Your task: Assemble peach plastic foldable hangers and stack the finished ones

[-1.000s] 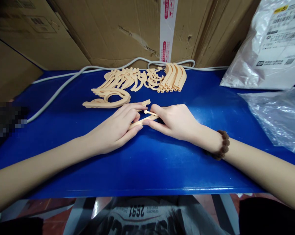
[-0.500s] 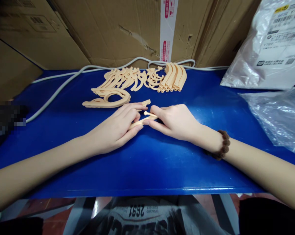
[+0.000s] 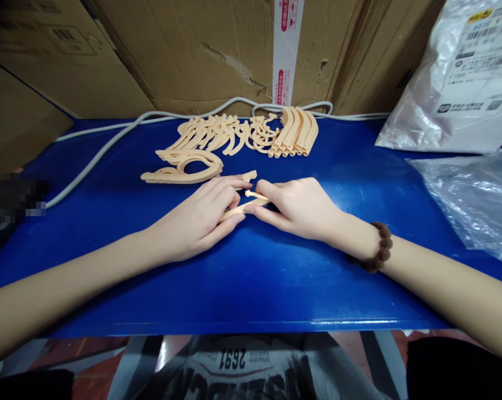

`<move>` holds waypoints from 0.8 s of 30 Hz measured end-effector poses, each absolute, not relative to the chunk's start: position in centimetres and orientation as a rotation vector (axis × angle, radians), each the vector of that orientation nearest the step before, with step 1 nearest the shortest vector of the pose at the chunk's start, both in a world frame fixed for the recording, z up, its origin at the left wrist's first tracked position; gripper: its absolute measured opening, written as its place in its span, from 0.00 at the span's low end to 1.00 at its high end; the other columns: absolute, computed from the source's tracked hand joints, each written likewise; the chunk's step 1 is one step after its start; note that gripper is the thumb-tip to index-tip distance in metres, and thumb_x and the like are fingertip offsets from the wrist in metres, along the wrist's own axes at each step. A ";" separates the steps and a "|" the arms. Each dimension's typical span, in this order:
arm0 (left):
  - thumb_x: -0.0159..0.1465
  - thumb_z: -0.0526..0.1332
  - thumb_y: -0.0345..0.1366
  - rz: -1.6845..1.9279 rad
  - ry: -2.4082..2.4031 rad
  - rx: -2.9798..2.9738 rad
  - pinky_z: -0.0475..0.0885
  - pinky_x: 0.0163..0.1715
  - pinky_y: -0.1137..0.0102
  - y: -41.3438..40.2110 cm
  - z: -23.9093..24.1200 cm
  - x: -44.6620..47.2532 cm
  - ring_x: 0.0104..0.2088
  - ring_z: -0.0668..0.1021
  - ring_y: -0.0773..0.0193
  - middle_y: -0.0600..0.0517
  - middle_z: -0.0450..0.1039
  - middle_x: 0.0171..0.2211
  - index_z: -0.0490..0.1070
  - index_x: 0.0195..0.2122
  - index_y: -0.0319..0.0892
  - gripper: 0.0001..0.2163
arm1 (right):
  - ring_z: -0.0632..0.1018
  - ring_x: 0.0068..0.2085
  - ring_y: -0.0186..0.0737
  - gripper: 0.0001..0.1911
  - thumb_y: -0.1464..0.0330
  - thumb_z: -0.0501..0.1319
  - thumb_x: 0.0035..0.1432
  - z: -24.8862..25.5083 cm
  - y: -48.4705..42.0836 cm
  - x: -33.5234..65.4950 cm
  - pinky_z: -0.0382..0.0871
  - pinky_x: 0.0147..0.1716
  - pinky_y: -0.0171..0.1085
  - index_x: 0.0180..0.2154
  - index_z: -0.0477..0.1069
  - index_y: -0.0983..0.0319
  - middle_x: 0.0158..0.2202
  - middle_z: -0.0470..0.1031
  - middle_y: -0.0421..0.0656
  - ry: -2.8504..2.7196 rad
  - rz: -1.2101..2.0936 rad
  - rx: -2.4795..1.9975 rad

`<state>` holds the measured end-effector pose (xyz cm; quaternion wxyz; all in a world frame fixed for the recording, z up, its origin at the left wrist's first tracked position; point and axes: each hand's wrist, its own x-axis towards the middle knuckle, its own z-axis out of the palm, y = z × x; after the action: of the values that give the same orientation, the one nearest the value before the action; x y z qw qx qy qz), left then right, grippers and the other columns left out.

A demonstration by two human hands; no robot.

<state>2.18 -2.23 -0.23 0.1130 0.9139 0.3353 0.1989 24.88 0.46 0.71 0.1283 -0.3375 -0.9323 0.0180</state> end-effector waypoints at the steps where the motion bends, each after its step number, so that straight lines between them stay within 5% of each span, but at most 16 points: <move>1: 0.73 0.50 0.37 0.580 0.987 2.682 0.61 0.62 0.52 -2.2 -0.2 2.2 0.61 0.66 0.48 0.36 0.66 0.56 0.61 0.37 0.40 0.08 | 0.71 0.24 0.35 0.24 0.50 0.47 0.69 0.7 0.5 24.9 0.49 0.24 0.33 0.35 0.68 0.62 0.24 0.74 0.42 -2.714 0.054 -0.983; 24: 0.73 0.49 0.37 0.624 0.983 2.667 0.63 0.61 0.51 -2.4 -0.3 2.2 0.62 0.66 0.48 0.36 0.66 0.56 0.58 0.36 0.42 0.08 | 0.72 0.24 0.34 0.22 0.52 0.48 0.70 0.9 0.5 25.0 0.51 0.24 0.33 0.36 0.68 0.62 0.25 0.74 0.41 -2.701 0.111 -0.927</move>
<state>2.18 -2.41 -0.33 0.1156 0.9103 0.3357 0.2130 24.97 0.48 0.94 0.1414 -0.3212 -0.9356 0.0386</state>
